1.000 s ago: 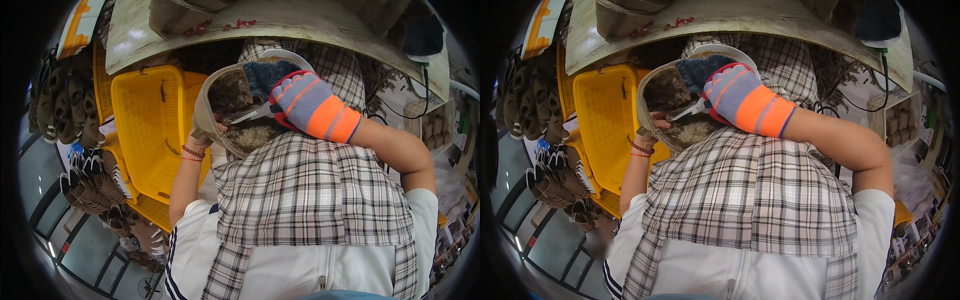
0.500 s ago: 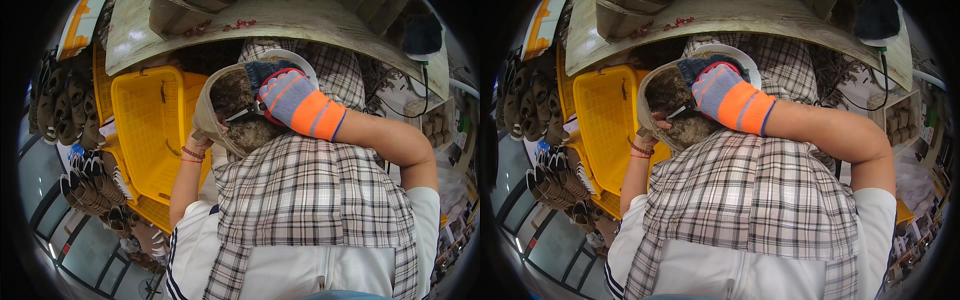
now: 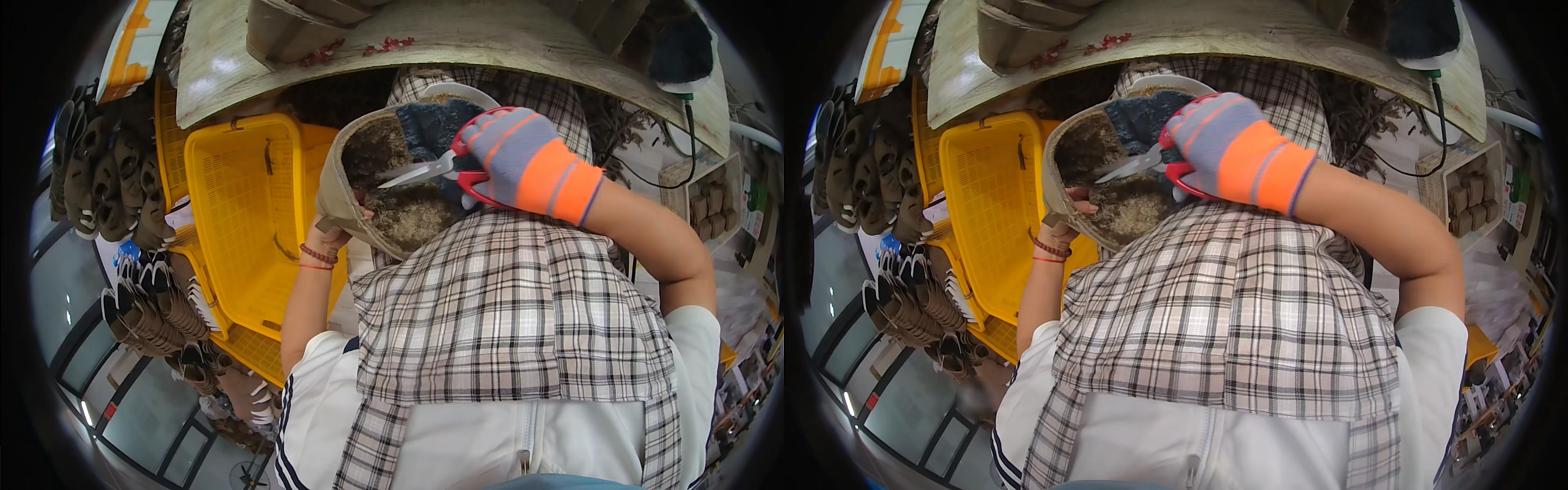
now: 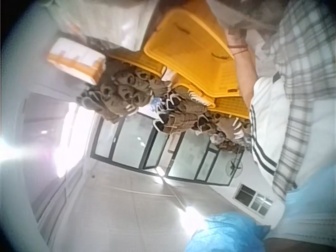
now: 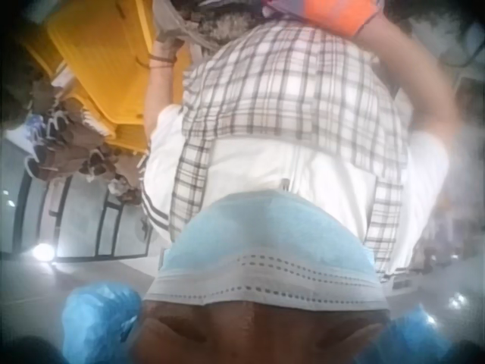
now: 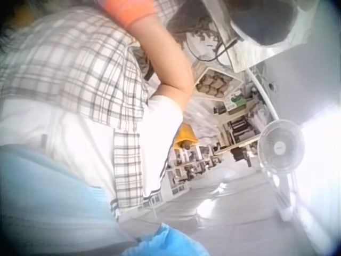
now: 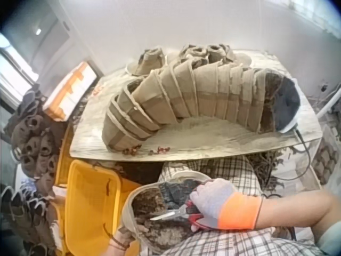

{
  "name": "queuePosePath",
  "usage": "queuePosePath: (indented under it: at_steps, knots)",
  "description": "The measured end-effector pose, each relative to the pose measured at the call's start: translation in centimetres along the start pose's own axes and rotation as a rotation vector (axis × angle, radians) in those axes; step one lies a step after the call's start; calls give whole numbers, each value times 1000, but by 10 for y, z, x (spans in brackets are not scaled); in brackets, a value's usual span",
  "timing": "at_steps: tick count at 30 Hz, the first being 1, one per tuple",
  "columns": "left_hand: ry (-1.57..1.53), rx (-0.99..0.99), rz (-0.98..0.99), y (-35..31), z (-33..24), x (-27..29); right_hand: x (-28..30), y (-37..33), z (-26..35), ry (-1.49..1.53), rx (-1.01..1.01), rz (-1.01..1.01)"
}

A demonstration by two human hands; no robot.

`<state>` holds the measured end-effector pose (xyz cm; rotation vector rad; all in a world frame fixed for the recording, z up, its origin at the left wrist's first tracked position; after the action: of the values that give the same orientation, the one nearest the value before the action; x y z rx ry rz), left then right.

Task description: The person uses a green electric trimmer to remove excess lining from the inside of a beige boot. They then switch to red-handled scissors to trim the interior lining of several other boots on the table, working one at a time.

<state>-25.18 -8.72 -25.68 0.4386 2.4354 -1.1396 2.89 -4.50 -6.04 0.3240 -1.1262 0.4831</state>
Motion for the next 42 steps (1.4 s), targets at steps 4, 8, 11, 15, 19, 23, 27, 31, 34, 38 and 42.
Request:
queuePosePath:
  at_steps: [4,8,11,15,19,23,27,31,34,38,42]
  knots:
    - [27,-11,-8,1,-5,0,-12,-24,-23,396,-288,44]
    - [-46,-47,78,15,-61,-80,6,-20,1,1173,-412,-204]
    - [318,-61,429,30,-103,-188,48,-15,14,1086,-416,-222]
    - [707,-324,653,46,-142,-301,92,-45,-15,955,-334,-585]
    - [1088,-256,719,69,-152,-380,142,-113,-45,901,-388,-914]
    - [1410,-1600,193,47,-265,-451,177,-171,-95,703,-601,-1193]
    - [1677,-1774,-177,106,-305,-462,192,-163,-160,550,-499,-1082]
    - [1866,-1159,67,160,-296,-473,199,-154,-216,730,-416,-885]
    - [1851,-1153,109,151,-297,-470,197,-142,-251,856,-434,-833]
    - [1813,-1153,118,156,-297,-468,194,-124,-281,661,-430,-884]
    - [1708,-1097,175,160,-299,-463,197,-103,-258,653,-254,-1137]
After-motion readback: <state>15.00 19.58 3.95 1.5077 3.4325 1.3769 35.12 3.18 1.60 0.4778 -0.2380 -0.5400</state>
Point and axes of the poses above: each hand's wrist, its own y-axis towards the middle knuckle, its own x-axis out of the back of the hand, z = x × y, the point moved 9 cm from there along y, towards the middle knuckle, and after that the axes turned 1 degree about -y, right-handed, at the moved point
